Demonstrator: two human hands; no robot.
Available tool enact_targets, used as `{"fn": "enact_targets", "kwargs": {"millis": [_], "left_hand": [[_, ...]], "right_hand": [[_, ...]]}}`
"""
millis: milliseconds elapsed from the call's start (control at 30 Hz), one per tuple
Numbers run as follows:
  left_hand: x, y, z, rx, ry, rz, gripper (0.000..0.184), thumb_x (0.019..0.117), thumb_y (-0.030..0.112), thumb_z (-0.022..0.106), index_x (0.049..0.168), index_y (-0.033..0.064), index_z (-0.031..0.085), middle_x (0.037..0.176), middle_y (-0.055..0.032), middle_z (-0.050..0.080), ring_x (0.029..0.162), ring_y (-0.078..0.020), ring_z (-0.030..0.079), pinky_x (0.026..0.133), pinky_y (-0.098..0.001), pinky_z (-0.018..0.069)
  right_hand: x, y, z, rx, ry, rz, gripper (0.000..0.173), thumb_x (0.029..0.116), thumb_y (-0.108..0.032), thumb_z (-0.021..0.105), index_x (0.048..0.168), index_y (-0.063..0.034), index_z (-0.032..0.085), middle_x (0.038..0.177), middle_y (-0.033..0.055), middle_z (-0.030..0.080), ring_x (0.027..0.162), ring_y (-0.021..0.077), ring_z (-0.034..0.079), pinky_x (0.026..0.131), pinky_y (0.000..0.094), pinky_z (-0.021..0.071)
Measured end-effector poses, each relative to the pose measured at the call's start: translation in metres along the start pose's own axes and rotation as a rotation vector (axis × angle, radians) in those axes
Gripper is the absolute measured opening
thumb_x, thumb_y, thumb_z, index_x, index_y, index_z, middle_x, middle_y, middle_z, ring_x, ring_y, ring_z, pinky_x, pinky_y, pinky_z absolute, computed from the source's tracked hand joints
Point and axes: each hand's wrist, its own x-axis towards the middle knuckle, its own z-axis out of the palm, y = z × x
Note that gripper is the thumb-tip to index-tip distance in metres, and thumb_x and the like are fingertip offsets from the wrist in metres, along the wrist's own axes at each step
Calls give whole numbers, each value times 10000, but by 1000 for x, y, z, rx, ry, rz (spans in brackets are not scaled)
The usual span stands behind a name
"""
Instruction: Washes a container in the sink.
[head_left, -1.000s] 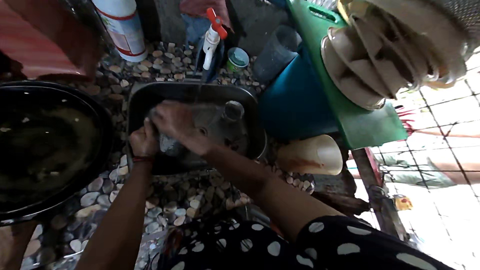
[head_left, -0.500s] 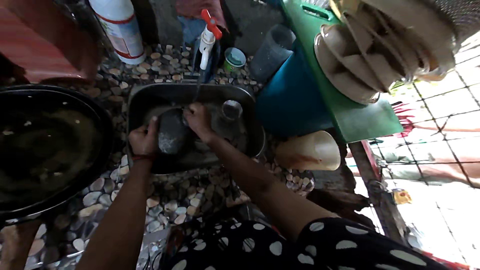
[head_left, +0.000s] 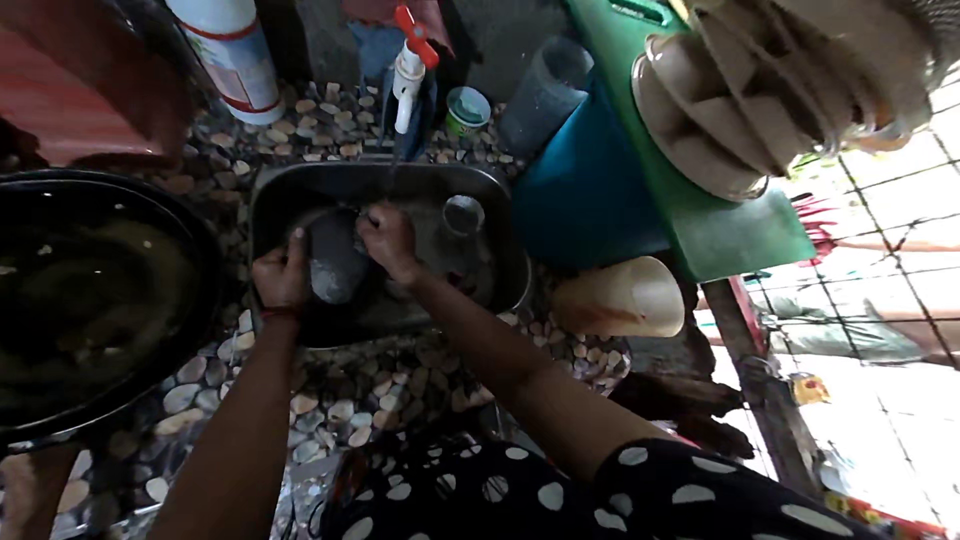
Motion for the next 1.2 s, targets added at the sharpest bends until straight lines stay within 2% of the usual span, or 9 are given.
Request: {"fn": "enact_targets", "kwargs": {"millis": [133,267,400,567,700,833,1000,1133,1200], "left_hand": [[-1,3,-1,-11,-13,-5,615,1037,530,541,775,-20,619,675,-53,555,608,-123,523,652,-392,497],[3,6,3,-24,32,-31,616,1037,548,531,707,28,558,612,-1,474,538,-92,456,580,-341,455],[4,5,2,13,59,-31,651,1046,551,504,721,-7,579,628,-59,521,570,-156,506,620,-422,480],[3,2,5,-18,94,-40,622,1051,536,502,724,12,567,626,-35,487,565,-139,481,615,-396,464],[2,5,7,-22,103,-42,622,1052,521,512,743,-12,597,646,-56,536,592,-144,522,649,-405,491],[4,5,7,7,96,-74,644,1048,560,490,735,2,568,656,-68,503,602,-183,498,650,-441,462],[0,8,4,1,75,-46,625,1064,504,495,791,-43,625,684,-95,569,631,-178,545,690,-440,497],[4,3,5,5,76,-8,641,1050,529,515,712,-14,561,620,-62,486,571,-165,477,623,-422,453],[6,1,7,-12,77,-15,640,1050,541,504,712,2,571,622,-54,502,571,-159,492,623,-417,466]], "right_hand": [[-17,-16,9,-114,21,-365,132,831,-81,744,721,-22,700,823,122,695,800,266,704,672,450,594],[18,-14,1,-129,-72,-68,198,936,-146,667,805,-6,717,922,132,720,866,276,702,755,498,569],[-4,-30,16,-227,-84,-482,80,836,-108,742,779,-52,749,855,107,712,850,265,715,713,449,600],[34,-32,1,-227,-260,-111,223,972,-182,612,860,-19,716,981,129,714,952,283,700,800,509,565],[5,-39,14,-269,-221,-460,127,898,-143,701,874,-45,778,955,122,732,933,280,716,797,473,594],[49,-39,-1,-270,-360,27,246,1008,-234,578,963,-43,726,1060,133,723,1036,297,690,859,548,550],[7,-43,16,-294,-226,-491,140,900,-162,704,874,-42,772,933,132,723,917,293,713,775,479,587],[50,-38,-1,-309,-361,-56,258,1008,-228,571,931,-29,717,1047,134,716,1011,300,690,837,548,543],[40,-41,6,-352,-298,-185,221,972,-216,608,894,-59,743,1013,94,722,974,258,701,804,503,572]]}}
